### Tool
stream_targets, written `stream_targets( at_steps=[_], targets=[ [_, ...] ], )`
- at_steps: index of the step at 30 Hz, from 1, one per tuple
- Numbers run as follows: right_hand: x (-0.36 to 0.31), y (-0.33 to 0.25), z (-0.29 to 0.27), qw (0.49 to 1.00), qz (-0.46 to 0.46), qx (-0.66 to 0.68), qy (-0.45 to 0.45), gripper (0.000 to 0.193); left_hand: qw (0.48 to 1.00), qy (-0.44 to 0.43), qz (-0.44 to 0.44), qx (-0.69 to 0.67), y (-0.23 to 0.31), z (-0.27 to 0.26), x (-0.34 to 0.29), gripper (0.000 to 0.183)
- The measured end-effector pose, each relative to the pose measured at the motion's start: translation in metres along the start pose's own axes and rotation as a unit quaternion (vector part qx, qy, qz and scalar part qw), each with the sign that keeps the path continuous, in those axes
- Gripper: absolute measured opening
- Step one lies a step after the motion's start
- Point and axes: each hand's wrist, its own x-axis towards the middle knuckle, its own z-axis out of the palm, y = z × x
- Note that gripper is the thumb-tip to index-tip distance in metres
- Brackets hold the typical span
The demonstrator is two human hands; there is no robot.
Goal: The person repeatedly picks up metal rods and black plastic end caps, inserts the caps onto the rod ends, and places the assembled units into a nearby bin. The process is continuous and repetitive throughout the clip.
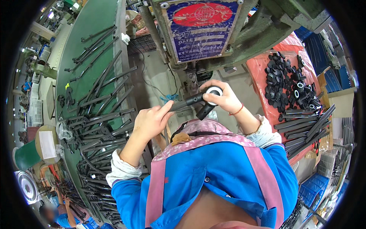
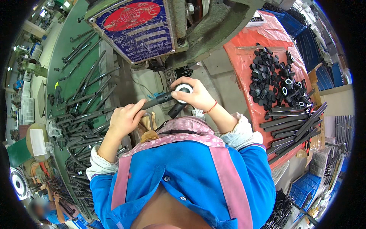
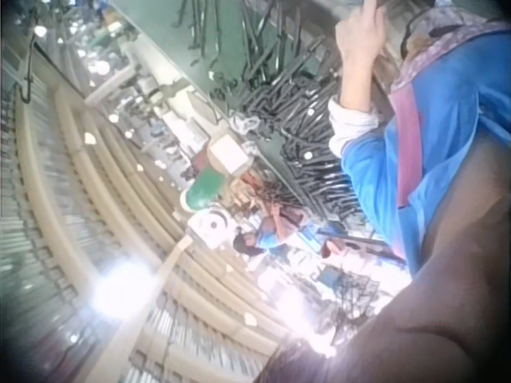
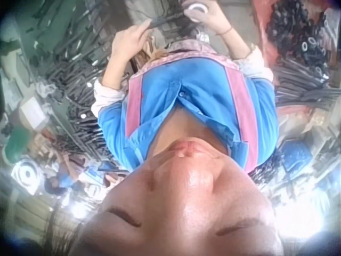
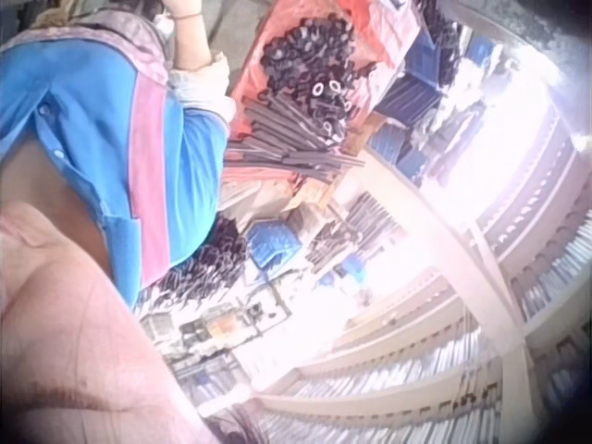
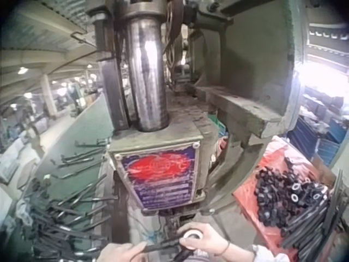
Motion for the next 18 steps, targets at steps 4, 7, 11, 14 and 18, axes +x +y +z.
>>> stream_targets(
  at_steps=[4, 7, 11, 14, 18],
  targets=[
    [0.012, 0.004, -0.001, 0.999, -0.017, 0.012, 0.048, 0.036, 1.0, -0.012, -0.011, -0.016, -0.01, 0.001, 0.014, 0.035],
    [0.025, 0.009, -0.005, 0.996, -0.029, 0.01, 0.08, 0.036, 1.0, -0.021, -0.012, -0.014, -0.019, 0.001, 0.03, 0.034],
    [0.037, 0.019, -0.006, 0.98, 0.025, 0.072, 0.182, 0.026, 1.0, -0.022, -0.009, -0.013, -0.03, -0.003, 0.053, 0.033],
    [0.048, 0.03, -0.016, 0.978, -0.134, -0.069, 0.142, 0.024, 0.999, -0.026, -0.01, -0.024, -0.037, -0.004, 0.065, 0.033],
    [0.055, 0.037, -0.024, 0.928, -0.197, -0.28, 0.148, 0.024, 0.998, -0.034, -0.014, -0.06, -0.044, 0.003, 0.069, 0.033]
  ],
)
